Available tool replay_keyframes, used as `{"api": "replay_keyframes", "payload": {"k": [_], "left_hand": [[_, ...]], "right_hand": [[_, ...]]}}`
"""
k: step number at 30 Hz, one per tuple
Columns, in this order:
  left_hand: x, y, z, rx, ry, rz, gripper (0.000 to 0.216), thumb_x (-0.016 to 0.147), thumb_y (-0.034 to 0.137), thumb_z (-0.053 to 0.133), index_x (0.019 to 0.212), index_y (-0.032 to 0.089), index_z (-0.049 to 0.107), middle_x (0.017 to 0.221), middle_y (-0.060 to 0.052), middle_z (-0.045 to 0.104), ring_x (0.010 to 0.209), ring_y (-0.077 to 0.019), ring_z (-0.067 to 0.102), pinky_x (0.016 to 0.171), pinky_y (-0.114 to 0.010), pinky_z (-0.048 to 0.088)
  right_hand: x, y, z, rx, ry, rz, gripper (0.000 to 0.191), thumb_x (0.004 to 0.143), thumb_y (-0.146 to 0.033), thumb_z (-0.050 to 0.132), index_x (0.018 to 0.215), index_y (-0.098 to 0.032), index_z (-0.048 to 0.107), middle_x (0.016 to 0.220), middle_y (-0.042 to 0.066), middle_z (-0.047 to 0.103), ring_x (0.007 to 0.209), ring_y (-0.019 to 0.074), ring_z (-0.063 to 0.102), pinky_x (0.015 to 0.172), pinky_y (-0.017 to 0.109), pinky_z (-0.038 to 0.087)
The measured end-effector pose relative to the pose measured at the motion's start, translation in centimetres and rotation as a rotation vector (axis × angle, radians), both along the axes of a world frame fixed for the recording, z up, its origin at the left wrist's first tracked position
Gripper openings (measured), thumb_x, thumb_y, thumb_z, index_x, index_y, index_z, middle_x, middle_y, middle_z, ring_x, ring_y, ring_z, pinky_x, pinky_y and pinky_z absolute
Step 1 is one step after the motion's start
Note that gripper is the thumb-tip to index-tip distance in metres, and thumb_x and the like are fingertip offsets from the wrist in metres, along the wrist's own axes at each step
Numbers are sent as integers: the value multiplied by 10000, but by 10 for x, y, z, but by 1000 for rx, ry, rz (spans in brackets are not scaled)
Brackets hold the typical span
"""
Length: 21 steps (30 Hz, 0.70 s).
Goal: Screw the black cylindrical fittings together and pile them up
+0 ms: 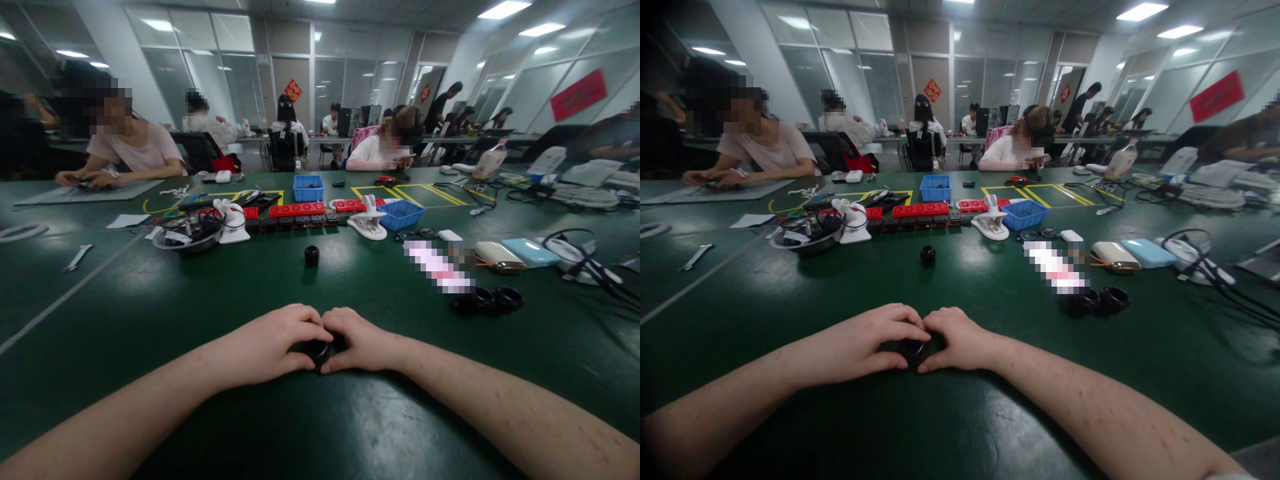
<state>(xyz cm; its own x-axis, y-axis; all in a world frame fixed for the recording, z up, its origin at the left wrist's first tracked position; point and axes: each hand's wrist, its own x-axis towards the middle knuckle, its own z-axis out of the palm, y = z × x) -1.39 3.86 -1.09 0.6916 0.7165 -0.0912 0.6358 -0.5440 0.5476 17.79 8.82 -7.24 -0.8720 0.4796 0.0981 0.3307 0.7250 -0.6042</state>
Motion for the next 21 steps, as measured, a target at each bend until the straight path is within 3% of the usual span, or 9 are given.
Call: {"api": "replay_keyframes", "payload": {"k": [7, 11, 15, 21], "left_hand": [[18, -9, -8, 188, 217, 240, 265, 735, 314, 666, 957, 185, 598, 891, -29, 563, 823, -218, 554, 703, -335, 448], [27, -13, -18, 358, 318, 359, 339, 737, 476, 621, 796, 145, 582, 766, -52, 563, 728, -242, 552, 651, -368, 442], [26, -11, -22, 426, 288, 338, 452, 677, 586, 621, 772, 148, 565, 749, -53, 573, 721, -248, 539, 679, -400, 426], [13, -4, -6, 256, 83, 201, 447, 731, 440, 638, 1090, 195, 535, 1051, -55, 568, 966, -245, 512, 853, -394, 398]], "right_hand": [[-7, -11, -5, 103, -51, -193, 440, 569, -473, 740, 781, -154, 524, 754, 5, 548, 704, 158, 490, 652, 278, 346], [-11, -17, -7, 202, -83, -260, 437, 568, -503, 709, 738, -166, 491, 743, 18, 545, 685, 166, 477, 644, 294, 344], [-9, -16, -7, 220, -46, -232, 556, 555, -644, 652, 791, -160, 515, 771, 35, 557, 696, 180, 485, 658, 314, 350], [0, -10, -5, 90, 28, -162, 677, 549, -585, 703, 1032, -146, 520, 895, 51, 580, 799, 196, 520, 740, 341, 370]]}}
